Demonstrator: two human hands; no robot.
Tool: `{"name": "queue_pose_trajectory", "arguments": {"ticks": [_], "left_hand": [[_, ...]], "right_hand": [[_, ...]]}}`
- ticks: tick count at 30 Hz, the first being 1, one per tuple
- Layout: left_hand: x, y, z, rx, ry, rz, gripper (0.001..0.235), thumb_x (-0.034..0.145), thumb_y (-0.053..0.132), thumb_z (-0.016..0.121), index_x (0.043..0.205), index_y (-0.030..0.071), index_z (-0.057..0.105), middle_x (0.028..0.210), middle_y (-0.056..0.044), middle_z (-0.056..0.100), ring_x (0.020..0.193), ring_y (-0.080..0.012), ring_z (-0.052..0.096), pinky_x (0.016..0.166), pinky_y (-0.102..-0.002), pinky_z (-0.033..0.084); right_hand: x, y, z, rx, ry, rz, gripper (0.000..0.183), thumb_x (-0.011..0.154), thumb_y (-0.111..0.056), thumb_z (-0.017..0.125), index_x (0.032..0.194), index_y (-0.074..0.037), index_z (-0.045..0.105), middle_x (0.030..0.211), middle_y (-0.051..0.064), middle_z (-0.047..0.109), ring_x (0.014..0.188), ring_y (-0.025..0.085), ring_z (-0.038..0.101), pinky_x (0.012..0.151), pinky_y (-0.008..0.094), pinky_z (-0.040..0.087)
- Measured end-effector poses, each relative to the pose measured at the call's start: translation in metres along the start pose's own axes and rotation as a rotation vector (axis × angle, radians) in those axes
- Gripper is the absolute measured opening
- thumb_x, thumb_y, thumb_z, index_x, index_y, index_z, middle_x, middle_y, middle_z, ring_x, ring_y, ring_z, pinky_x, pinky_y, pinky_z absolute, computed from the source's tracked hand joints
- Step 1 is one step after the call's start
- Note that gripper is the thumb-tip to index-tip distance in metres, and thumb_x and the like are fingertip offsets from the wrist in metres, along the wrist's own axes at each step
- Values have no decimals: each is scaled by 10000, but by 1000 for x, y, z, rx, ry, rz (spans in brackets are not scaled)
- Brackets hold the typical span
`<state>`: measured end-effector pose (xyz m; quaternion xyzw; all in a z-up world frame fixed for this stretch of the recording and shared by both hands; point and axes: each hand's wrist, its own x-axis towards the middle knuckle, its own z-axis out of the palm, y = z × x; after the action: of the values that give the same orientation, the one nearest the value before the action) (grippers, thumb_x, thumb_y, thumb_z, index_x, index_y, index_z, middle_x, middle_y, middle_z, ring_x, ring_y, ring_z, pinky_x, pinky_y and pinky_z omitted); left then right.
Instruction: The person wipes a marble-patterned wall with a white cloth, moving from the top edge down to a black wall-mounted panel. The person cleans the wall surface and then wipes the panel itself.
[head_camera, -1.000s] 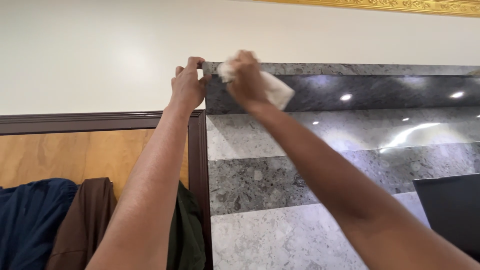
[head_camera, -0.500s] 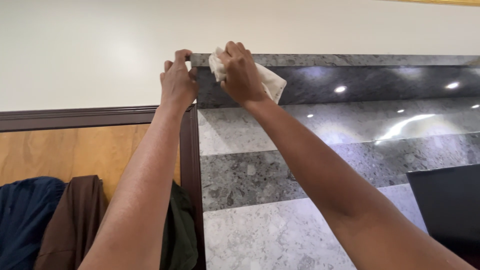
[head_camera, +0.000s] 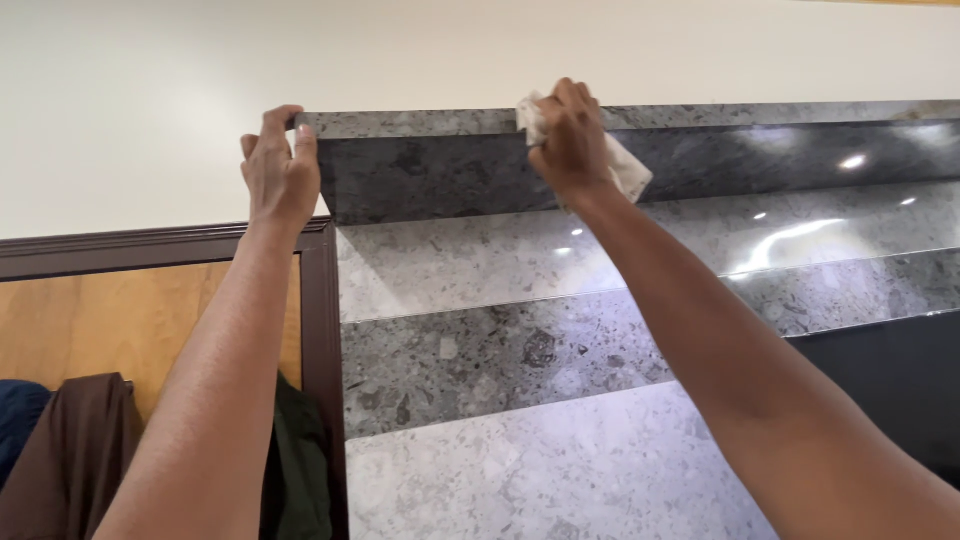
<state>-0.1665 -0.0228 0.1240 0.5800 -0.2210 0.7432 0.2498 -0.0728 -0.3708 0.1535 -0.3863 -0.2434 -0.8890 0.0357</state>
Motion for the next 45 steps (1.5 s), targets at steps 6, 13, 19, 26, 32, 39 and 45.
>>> {"name": "queue_pose_trajectory", "arguments": {"ticks": [6, 13, 19, 26, 32, 39, 45], "left_hand": [[-7, 21, 7, 2, 88, -116, 359, 1084, 295, 423, 1409, 169, 508, 1140, -84, 488, 1132, -259, 449, 993, -487, 382], [-2, 14, 17, 39, 119, -77, 300, 1099, 235, 424, 1371, 134, 498, 1025, -77, 588, 1170, -263, 442, 1017, -486, 391], [6, 2, 21, 53, 148, -77, 278, 1092, 248, 464, 1339, 133, 522, 1100, -91, 644, 1183, -287, 460, 1036, -498, 380], [18, -18, 22, 61, 131, -26, 294, 1062, 270, 511, 1319, 131, 545, 1216, -108, 662, 1194, -331, 484, 1016, -512, 392], [23, -30, 17, 50, 79, 19, 321, 1064, 273, 502, 1362, 162, 548, 1258, -104, 679, 1218, -342, 499, 1052, -507, 381], [16, -57, 6, -19, -113, 3, 507, 1041, 313, 463, 1542, 279, 387, 1403, -143, 587, 1222, -343, 512, 1094, -463, 385], [-18, -108, 27, -5, -251, -104, 682, 1020, 426, 487, 1636, 304, 219, 1470, -283, 467, 1370, -412, 447, 1168, -475, 365]], "right_hand": [[-29, 96, -14, -100, -44, 81, 326, 743, 27, 800, 1065, 35, 752, 1063, 132, 631, 1003, 267, 589, 848, 368, 563], [-51, 173, -39, -200, -121, 242, 250, 784, -2, 812, 1019, 41, 738, 1079, 166, 622, 1012, 275, 588, 826, 375, 567], [-41, 134, -13, -231, -84, 272, 194, 776, -4, 805, 953, 28, 731, 1020, 167, 630, 960, 271, 590, 772, 362, 556], [5, -11, -27, -78, 32, 33, 214, 711, 20, 782, 921, 16, 746, 937, 151, 663, 938, 288, 612, 846, 421, 541], [30, -127, 10, 168, 52, -53, 233, 754, 44, 777, 984, 44, 737, 927, 152, 655, 930, 293, 612, 878, 422, 517], [59, -219, 13, 267, 70, -103, 339, 626, 76, 755, 962, 42, 729, 937, 151, 654, 951, 329, 618, 885, 430, 517], [65, -216, 22, 190, 36, -101, 331, 670, 88, 735, 994, 21, 754, 917, 134, 648, 920, 317, 615, 866, 426, 515]]}}
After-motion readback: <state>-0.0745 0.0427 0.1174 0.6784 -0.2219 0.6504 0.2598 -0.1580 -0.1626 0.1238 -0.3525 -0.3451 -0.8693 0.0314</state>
